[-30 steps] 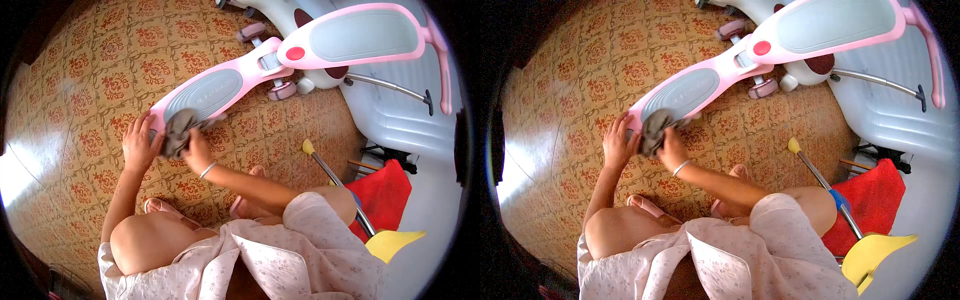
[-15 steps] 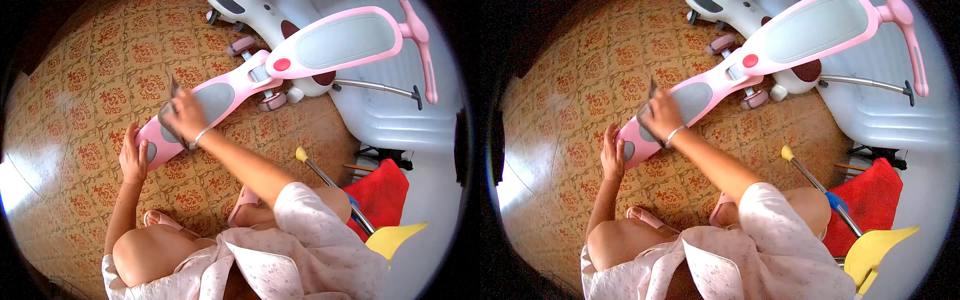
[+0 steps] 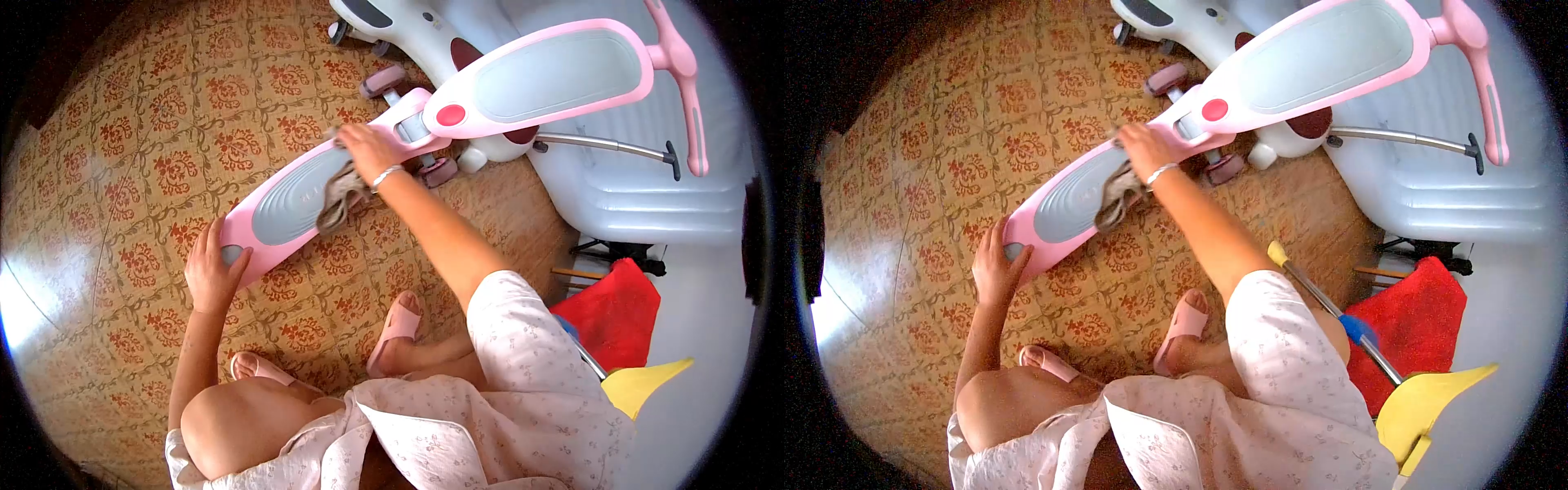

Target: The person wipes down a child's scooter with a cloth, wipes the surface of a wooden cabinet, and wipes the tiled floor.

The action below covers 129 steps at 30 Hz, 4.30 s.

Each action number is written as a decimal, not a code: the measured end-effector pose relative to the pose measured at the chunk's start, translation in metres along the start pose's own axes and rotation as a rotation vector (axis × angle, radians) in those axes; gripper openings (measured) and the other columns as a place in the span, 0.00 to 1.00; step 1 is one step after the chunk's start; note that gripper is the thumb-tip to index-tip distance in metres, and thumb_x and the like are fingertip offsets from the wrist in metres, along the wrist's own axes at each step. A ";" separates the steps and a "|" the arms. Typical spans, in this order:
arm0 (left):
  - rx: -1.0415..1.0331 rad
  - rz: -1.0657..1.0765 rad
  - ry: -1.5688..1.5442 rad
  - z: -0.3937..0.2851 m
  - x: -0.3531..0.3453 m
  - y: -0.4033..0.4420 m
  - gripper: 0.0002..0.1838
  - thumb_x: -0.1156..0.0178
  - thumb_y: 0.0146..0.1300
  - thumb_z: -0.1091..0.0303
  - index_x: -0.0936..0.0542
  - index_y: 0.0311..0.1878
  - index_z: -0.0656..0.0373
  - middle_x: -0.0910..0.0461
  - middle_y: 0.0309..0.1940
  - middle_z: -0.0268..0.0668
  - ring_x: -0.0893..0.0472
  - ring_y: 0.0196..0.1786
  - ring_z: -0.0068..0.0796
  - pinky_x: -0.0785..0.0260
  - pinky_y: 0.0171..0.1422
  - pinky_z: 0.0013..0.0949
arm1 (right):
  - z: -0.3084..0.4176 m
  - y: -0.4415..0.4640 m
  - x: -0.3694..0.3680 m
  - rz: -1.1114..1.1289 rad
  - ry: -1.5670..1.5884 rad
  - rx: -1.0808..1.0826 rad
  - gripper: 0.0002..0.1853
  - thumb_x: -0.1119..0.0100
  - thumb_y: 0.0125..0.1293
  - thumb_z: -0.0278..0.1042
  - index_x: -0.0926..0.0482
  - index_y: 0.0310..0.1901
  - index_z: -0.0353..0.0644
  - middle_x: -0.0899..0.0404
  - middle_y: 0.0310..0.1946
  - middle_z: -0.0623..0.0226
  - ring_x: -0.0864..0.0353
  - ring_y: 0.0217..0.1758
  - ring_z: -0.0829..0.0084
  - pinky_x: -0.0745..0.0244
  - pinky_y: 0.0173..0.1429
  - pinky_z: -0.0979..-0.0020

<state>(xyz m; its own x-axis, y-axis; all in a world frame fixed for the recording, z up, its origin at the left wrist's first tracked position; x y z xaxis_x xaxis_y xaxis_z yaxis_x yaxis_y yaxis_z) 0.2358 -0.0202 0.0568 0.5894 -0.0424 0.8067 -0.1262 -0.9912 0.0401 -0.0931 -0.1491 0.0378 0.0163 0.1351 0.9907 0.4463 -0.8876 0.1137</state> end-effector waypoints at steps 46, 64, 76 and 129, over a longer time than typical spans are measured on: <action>0.083 -0.095 -0.043 0.021 0.022 -0.021 0.29 0.32 0.51 0.58 0.27 0.56 0.57 0.21 0.47 0.43 0.20 0.49 0.46 0.27 0.52 0.43 | 0.013 -0.039 0.086 0.241 -0.770 0.299 0.26 0.50 0.65 0.29 0.34 0.66 0.36 0.35 0.67 0.54 0.38 0.72 0.56 0.46 0.76 0.60; 0.061 -0.089 -0.053 0.020 0.024 -0.021 0.28 0.32 0.50 0.58 0.25 0.55 0.57 0.21 0.46 0.42 0.21 0.48 0.45 0.27 0.53 0.43 | 0.010 -0.008 0.103 -0.035 0.088 0.059 0.20 0.50 0.62 0.21 0.25 0.56 0.44 0.24 0.55 0.55 0.26 0.60 0.55 0.31 0.65 0.60; 0.003 -0.140 0.001 0.028 0.023 -0.027 0.29 0.31 0.50 0.59 0.26 0.56 0.57 0.20 0.47 0.41 0.20 0.48 0.44 0.26 0.52 0.42 | 0.137 -0.015 0.042 0.053 0.819 0.057 0.17 0.56 0.62 0.17 0.20 0.46 0.42 0.22 0.48 0.60 0.25 0.55 0.58 0.29 0.64 0.62; 0.378 -0.264 -0.464 0.079 0.053 -0.060 0.19 0.46 0.71 0.60 0.28 0.60 0.60 0.27 0.58 0.45 0.25 0.58 0.39 0.28 0.57 0.39 | 0.167 -0.020 0.055 -0.077 1.315 -0.613 0.17 0.41 0.51 0.24 0.25 0.46 0.38 0.25 0.44 0.65 0.26 0.47 0.69 0.28 0.53 0.69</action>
<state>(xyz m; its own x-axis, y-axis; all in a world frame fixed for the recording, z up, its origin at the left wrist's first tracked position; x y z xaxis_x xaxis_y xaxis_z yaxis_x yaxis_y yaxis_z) 0.3377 0.0272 0.0504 0.8559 0.2424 0.4568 0.3091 -0.9480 -0.0761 0.0482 -0.0501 0.0779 -0.9560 -0.0043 0.2932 -0.0420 -0.9876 -0.1514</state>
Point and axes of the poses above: each hand's wrist, its own y-axis towards the middle knuckle, its own x-axis out of the back of the hand, z = x × y, the point moved 5 cm from there along y, towards the middle knuckle
